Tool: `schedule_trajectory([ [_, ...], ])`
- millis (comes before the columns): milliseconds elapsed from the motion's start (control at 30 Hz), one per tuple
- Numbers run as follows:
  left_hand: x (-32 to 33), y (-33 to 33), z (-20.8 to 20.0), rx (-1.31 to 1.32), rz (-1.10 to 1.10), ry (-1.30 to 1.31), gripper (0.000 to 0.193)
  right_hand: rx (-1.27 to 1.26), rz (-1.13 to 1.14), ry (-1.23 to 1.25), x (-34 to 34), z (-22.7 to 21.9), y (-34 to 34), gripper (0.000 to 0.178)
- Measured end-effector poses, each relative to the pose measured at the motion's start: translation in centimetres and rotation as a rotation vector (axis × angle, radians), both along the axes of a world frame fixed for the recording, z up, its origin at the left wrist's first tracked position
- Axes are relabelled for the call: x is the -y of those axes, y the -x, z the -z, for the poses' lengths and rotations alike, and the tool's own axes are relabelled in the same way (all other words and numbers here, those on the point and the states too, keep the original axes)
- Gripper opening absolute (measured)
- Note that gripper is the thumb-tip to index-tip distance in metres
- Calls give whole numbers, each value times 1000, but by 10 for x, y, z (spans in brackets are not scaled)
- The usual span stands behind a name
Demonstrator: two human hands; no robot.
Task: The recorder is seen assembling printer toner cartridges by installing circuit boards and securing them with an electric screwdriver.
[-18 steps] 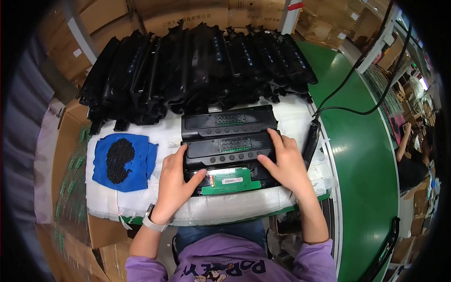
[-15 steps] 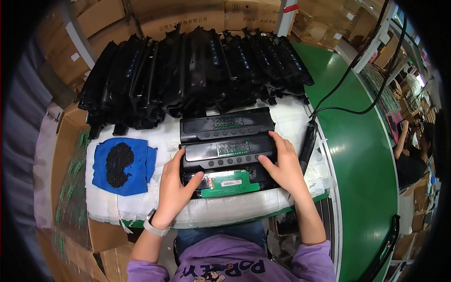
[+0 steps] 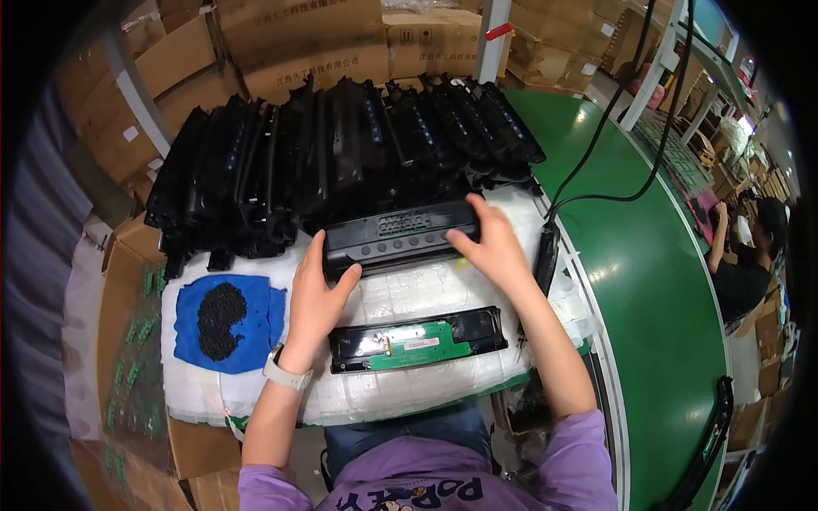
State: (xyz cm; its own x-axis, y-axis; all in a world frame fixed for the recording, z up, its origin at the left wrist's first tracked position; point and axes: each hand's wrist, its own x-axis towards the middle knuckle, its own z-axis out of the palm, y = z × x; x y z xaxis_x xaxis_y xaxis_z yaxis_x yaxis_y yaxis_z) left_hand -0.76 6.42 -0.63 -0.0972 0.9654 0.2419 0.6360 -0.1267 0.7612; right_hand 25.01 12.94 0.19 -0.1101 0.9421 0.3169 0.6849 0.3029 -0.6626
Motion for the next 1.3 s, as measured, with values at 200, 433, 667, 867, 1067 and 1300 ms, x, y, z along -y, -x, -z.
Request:
schedule_trajectory([
  [200,-4,5,11,-33,-46,-115,69,205,120,-56,1,8,5,57],
  [433,28,-6,-17,-315,663,-360,70,199,68,-386,-3,-26,10,42],
  [667,49,-32,4,-739,664,-246,78,236,-126,-598,-60,-52,61,39],
  [867,45,-31,16,-641,537,-300,71,104,-117,-566,-80,-84,129,31],
  [1067,40,-30,23,-598,424,-454,63,493,20,-316,-84,-102,206,34],
  [1300,36,-25,26,-573,343,-335,58,679,-7,-448,-110,-104,225,10],
])
